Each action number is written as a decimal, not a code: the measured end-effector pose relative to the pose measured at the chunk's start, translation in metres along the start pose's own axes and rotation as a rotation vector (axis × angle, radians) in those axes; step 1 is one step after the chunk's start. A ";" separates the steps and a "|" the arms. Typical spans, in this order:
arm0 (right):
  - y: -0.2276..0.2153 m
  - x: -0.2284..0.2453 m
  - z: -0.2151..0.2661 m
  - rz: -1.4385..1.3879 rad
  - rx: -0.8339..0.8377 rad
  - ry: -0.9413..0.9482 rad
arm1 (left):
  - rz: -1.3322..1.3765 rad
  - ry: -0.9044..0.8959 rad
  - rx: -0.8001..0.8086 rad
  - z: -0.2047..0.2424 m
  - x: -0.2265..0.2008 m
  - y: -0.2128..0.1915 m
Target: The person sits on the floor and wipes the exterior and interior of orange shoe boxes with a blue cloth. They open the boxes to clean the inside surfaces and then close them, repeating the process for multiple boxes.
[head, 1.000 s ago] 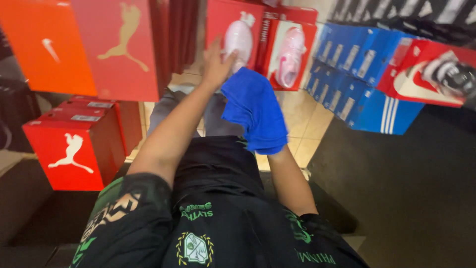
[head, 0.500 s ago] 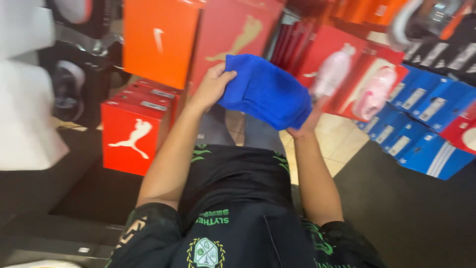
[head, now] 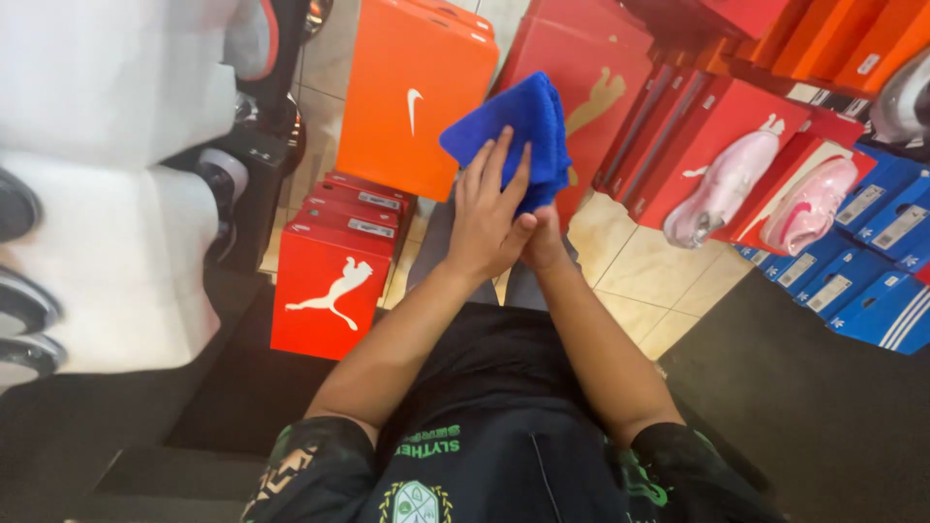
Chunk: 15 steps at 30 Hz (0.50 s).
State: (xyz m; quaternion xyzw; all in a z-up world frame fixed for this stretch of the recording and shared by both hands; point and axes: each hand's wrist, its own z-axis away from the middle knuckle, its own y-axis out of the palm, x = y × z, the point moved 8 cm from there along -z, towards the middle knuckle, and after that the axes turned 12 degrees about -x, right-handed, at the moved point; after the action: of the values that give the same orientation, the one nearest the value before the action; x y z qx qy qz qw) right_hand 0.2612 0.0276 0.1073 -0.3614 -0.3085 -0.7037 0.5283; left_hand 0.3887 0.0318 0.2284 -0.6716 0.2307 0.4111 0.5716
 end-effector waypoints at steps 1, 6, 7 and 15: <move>0.009 0.007 0.000 0.006 0.002 0.000 | 0.003 -0.004 -0.003 -0.001 0.012 0.000; 0.007 0.012 -0.027 0.009 -0.184 0.004 | 0.428 -0.222 -0.029 -0.003 0.089 -0.010; 0.012 0.015 -0.032 0.010 -0.185 0.005 | 0.428 -0.223 -0.029 -0.006 0.109 -0.019; 0.115 0.009 -0.091 0.608 0.365 -0.057 | 0.023 -0.914 -0.424 0.106 0.369 -0.026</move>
State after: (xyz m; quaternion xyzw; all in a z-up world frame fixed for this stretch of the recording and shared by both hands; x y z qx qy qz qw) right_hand 0.3544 -0.0808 0.0709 -0.3557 -0.3222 -0.4371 0.7607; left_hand 0.5828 0.1987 -0.0584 -0.5217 -0.1244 0.7073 0.4605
